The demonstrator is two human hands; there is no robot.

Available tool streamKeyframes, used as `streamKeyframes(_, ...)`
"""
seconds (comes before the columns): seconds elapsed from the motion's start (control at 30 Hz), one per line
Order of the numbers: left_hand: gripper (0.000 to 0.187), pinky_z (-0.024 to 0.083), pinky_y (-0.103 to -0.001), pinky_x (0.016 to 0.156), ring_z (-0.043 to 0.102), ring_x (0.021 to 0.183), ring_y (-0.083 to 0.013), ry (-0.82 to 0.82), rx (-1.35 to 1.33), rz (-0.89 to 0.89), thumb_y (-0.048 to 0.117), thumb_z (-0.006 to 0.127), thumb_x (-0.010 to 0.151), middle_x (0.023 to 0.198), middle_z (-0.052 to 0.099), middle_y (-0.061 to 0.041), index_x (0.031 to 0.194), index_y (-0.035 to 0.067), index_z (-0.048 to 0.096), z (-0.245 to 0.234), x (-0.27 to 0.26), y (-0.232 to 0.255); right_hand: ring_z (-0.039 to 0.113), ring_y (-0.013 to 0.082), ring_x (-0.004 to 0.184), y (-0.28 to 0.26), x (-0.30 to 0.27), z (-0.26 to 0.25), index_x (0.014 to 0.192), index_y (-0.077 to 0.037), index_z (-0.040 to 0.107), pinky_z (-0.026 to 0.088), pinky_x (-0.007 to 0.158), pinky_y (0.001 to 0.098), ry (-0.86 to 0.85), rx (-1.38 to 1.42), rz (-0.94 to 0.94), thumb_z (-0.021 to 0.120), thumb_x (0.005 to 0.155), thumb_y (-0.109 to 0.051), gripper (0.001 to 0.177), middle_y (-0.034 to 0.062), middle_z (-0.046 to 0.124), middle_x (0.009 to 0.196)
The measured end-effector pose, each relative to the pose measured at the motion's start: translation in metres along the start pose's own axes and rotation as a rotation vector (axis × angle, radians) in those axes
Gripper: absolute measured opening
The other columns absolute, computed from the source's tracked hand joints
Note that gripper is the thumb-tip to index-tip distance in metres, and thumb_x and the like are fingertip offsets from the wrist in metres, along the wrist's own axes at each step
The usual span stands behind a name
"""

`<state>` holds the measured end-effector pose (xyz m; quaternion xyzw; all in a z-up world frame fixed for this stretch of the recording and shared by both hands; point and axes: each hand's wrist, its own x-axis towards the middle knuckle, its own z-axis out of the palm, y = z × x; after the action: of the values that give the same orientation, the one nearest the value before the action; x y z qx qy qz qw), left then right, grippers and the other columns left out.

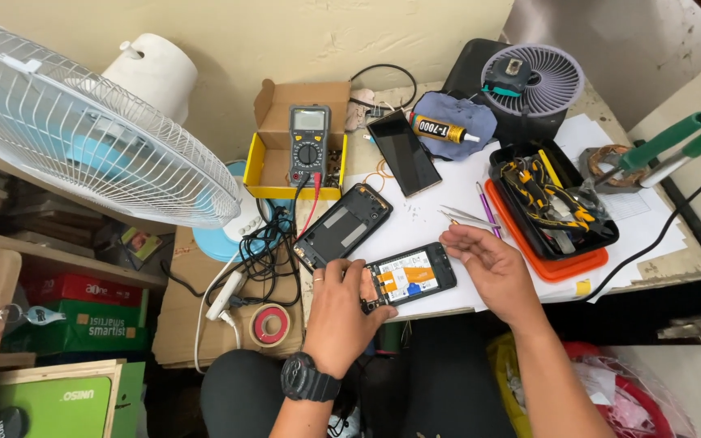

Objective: The person disassembles a smartphone by removing the back cover and using a metal prying tool to detach internal components. They carefully lift and separate the battery and other parts from the phone's chassis while working at a cluttered desk.

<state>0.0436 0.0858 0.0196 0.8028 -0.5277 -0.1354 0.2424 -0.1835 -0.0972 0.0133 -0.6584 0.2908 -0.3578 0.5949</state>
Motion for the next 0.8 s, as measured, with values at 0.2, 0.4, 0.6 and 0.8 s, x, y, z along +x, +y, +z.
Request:
streamKeyframes(0.2, 0.094, 0.054, -0.057, 0.112, 0.053, 0.135, -0.043, -0.044, 0.008, 0.019, 0.047, 0.109, 0.081, 0.146, 0.058, -0.015, 0.152, 0.004, 0.066, 0.0, 0.001, -0.002, 0.08, 0.0281, 0.136, -0.003, 0.001, 0.001, 0.146, 0.001, 0.073, 0.065, 0.125, 0.0416, 0.018, 0.014, 0.023, 0.057, 0.11, 0.008, 0.04, 0.0187, 0.083, 0.138)
streamKeyframes(0.4, 0.095, 0.054, -0.056, 0.113, 0.053, 0.137, -0.0428, -0.053, -0.018, -0.015, 0.044, 0.109, 0.082, 0.146, 0.057, -0.016, 0.156, 0.005, 0.064, 0.001, 0.0, 0.0, 0.08, 0.028, 0.134, -0.002, 0.0, 0.002, 0.146, 0.002, 0.073, 0.066, 0.124, 0.0414, 0.02, 0.026, 0.023, 0.056, 0.11, 0.008, 0.04, 0.0207, 0.084, 0.134)
streamKeyframes(0.6, 0.098, 0.049, -0.06, 0.118, 0.048, 0.141, -0.0491, 0.025, 0.062, 0.026, 0.04, 0.104, 0.087, 0.153, 0.056, -0.026, 0.164, 0.0, 0.058, 0.0, -0.008, 0.023, 0.08, 0.0266, 0.132, -0.007, 0.0, 0.003, 0.145, 0.001, 0.074, 0.066, 0.123, 0.0392, 0.032, -0.007, 0.049, 0.058, 0.11, 0.007, 0.039, 0.0196, 0.084, 0.133)
streamKeyframes(0.8, 0.076, 0.048, -0.062, 0.12, 0.056, 0.142, -0.0462, 0.187, -0.098, 0.375, 0.039, 0.095, 0.094, 0.151, 0.064, -0.025, 0.153, -0.001, 0.067, 0.013, 0.009, 0.049, 0.081, 0.0277, 0.13, -0.003, 0.001, 0.005, 0.142, 0.003, 0.075, 0.067, 0.122, 0.0408, 0.064, 0.021, 0.046, 0.059, 0.111, 0.004, 0.035, 0.0212, 0.084, 0.131)
